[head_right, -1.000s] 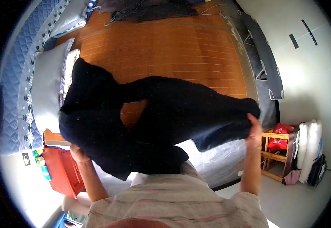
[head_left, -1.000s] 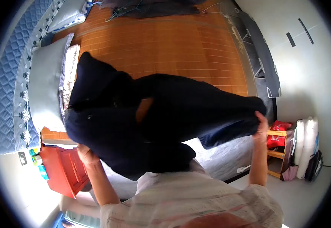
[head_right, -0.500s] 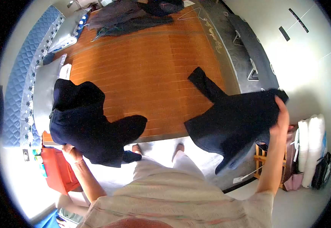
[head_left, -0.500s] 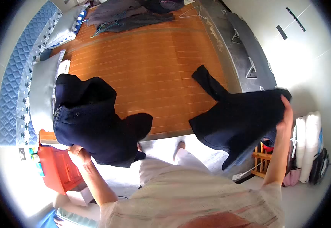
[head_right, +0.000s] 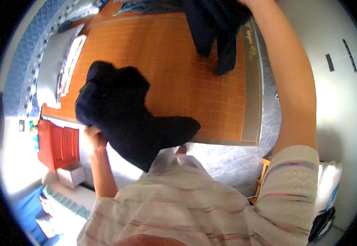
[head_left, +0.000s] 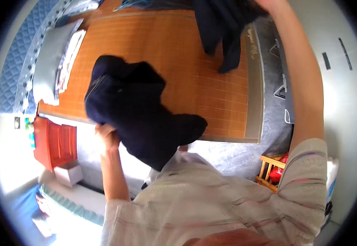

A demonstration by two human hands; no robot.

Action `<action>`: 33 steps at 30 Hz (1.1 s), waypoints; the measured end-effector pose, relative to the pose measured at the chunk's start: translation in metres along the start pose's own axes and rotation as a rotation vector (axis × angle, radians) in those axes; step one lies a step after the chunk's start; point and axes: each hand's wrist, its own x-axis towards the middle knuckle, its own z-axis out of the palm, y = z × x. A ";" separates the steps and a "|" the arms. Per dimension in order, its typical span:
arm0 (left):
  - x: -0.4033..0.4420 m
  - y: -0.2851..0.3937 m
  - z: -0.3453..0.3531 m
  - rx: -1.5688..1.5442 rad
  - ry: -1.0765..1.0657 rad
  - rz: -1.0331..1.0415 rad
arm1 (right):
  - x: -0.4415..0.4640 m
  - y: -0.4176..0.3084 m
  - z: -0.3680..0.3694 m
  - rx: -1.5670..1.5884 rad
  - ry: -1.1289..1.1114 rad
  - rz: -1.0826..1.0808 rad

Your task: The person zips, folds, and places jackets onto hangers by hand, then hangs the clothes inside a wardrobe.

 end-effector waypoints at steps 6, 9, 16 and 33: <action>-0.004 -0.031 0.077 -0.040 -0.290 -0.066 | -0.203 0.132 0.124 0.797 -0.720 0.730; -0.021 -0.063 0.130 0.077 -0.323 -0.104 | -0.256 0.152 0.132 1.382 -0.524 0.685; -0.118 -0.173 0.247 0.396 -0.778 0.011 | -0.280 0.175 -0.060 1.189 -0.123 0.443; -0.152 -0.197 0.464 0.946 -0.868 0.987 | -0.294 0.189 -0.337 0.419 -0.163 0.234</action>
